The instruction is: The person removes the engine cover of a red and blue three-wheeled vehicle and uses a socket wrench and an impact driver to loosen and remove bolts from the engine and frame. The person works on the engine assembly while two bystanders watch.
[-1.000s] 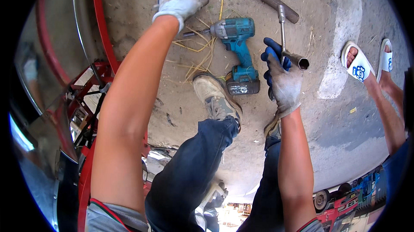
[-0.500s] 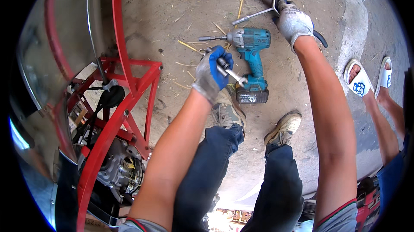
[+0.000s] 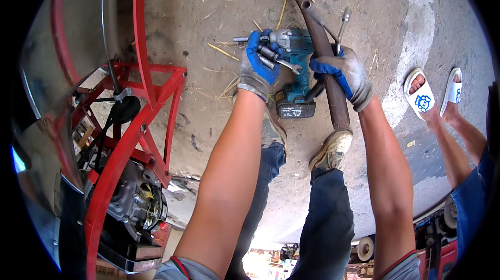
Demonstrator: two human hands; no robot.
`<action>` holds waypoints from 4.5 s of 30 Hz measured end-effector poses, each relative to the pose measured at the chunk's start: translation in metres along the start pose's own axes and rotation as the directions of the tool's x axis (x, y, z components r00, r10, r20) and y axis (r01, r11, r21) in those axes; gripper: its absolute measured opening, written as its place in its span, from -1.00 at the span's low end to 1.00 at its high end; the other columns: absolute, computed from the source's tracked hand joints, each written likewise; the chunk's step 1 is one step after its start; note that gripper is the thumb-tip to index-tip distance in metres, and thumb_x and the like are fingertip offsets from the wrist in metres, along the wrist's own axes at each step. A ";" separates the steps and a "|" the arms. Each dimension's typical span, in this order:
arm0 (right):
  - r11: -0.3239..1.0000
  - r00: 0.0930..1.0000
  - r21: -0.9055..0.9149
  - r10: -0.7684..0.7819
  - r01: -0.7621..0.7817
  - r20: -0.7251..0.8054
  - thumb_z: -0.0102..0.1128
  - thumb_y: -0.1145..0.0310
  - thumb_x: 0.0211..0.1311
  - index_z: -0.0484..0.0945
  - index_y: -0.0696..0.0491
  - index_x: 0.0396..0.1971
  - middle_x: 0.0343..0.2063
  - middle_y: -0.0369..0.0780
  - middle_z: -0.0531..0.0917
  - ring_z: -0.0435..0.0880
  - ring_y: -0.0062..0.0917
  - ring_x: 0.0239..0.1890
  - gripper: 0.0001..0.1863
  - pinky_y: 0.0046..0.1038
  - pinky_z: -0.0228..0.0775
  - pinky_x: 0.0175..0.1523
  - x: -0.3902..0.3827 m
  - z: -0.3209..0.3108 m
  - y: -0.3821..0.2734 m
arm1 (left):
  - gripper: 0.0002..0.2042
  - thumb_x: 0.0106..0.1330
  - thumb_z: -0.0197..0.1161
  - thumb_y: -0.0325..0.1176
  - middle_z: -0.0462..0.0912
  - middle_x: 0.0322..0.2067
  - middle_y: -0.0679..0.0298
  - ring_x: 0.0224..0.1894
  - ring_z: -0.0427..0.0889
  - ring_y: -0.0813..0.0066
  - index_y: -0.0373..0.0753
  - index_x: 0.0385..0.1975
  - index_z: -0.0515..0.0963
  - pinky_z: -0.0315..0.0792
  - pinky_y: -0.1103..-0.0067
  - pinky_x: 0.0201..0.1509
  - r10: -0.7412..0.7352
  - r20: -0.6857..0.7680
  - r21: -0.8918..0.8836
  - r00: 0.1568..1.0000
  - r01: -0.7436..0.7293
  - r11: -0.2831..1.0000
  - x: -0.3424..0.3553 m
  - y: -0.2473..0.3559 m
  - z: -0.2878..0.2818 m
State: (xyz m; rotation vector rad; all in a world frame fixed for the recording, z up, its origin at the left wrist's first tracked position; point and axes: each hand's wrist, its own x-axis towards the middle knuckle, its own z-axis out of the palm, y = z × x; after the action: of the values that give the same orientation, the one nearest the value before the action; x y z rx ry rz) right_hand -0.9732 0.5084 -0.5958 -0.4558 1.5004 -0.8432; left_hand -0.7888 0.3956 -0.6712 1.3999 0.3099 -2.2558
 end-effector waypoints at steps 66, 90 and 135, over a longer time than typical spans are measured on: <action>0.525 0.652 -0.403 0.690 -0.750 -0.315 0.38 0.30 -0.13 0.64 0.11 -0.48 -0.55 -0.21 0.65 0.61 -0.47 -0.53 -0.78 -0.41 0.46 -0.42 -0.669 0.474 -0.191 | -0.91 0.34 0.14 -0.39 0.49 -0.31 0.31 -0.50 0.47 0.48 -0.09 -0.20 0.46 0.38 0.56 -0.52 0.863 -0.059 -0.120 0.502 -0.861 0.493 -1.161 0.392 -0.330; 0.692 0.799 -0.403 0.480 -0.598 -0.362 0.35 0.24 -0.07 0.65 0.09 -0.44 -0.51 -0.18 0.67 0.64 -0.44 -0.47 -0.76 -0.39 0.48 -0.37 -0.311 0.867 -0.588 | -0.85 0.27 0.19 -0.53 0.57 -0.31 0.19 -0.45 0.61 0.40 -0.20 -0.20 0.47 0.54 0.54 -0.47 0.670 0.299 0.032 0.680 -0.709 0.705 -1.047 1.037 -0.136; 0.356 0.796 -0.731 -0.064 0.582 0.602 0.31 0.06 0.01 0.62 0.10 -0.19 -0.34 0.00 0.66 0.67 -0.26 -0.33 -0.54 -0.34 0.49 -0.20 0.920 1.573 -0.996 | -0.88 0.30 0.12 -0.39 0.58 -0.59 0.26 -0.54 0.59 0.38 -0.19 -0.47 0.53 0.53 0.51 -0.38 0.589 -0.073 -0.463 0.805 -0.551 0.695 -0.359 1.932 -0.250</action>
State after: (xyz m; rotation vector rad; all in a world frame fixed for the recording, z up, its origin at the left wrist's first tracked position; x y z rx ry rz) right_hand 0.2331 -1.1687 -0.3911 -1.7462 1.2589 -0.0571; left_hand 0.5002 -1.0781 -0.3670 0.9650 0.3064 -1.5727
